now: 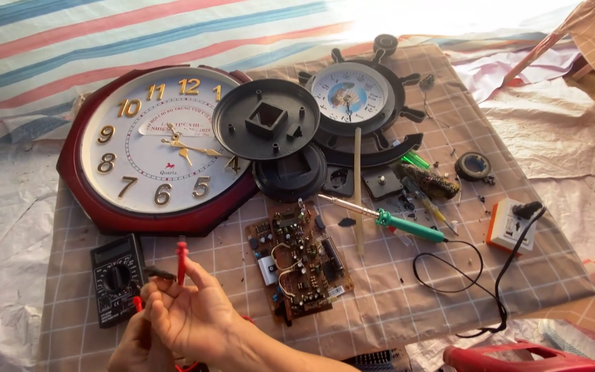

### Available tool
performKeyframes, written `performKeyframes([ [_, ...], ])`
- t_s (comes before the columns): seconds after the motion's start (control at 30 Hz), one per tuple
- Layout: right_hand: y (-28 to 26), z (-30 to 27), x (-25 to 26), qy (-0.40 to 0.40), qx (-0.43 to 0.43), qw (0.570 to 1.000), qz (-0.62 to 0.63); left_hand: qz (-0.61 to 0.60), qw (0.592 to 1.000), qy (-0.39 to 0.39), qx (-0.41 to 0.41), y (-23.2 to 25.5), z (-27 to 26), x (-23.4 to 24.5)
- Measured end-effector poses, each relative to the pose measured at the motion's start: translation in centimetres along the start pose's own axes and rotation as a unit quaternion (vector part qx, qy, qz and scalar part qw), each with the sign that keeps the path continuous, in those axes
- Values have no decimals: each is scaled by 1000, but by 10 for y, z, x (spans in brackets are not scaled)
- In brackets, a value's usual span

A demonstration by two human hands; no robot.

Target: The person uses a multimeter to test a circuit board, then uses a soldering iron and solder to repair a connection on the board.

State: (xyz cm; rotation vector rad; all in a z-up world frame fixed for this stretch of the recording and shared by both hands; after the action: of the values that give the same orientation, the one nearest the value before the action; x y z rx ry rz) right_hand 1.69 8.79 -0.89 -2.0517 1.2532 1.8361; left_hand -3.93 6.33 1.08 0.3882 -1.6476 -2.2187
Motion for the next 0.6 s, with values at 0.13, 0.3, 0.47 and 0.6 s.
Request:
performKeyframes([
  [0.13, -10, 0, 10, -23, 30, 999, 25, 121, 974, 63, 182, 9, 8, 1],
  [0.3, -18, -12, 13, -5, 39, 999, 2, 245, 951, 71, 175, -1, 14, 18],
  [0.47, -21, -24, 13, -11, 55, 992, -109, 102, 991, 70, 53, -8, 30, 27],
  [0.6, -28, -26, 17, 0, 86, 984, -157, 198, 978, 68, -18, -35, 37, 45],
])
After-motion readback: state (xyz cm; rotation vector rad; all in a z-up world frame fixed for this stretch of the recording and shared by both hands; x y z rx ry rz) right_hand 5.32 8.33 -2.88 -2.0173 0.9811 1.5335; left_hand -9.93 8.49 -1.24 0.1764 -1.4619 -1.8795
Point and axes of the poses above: each hand's wrist, its own z-axis towards the middle knuckle, its own x-axis out of the back of the hand, y = z × x, the point moved 7 cm from there along z, towards the middle knuckle, and after that the axes turned 12 degrees about -z, right-handed, at the moved point
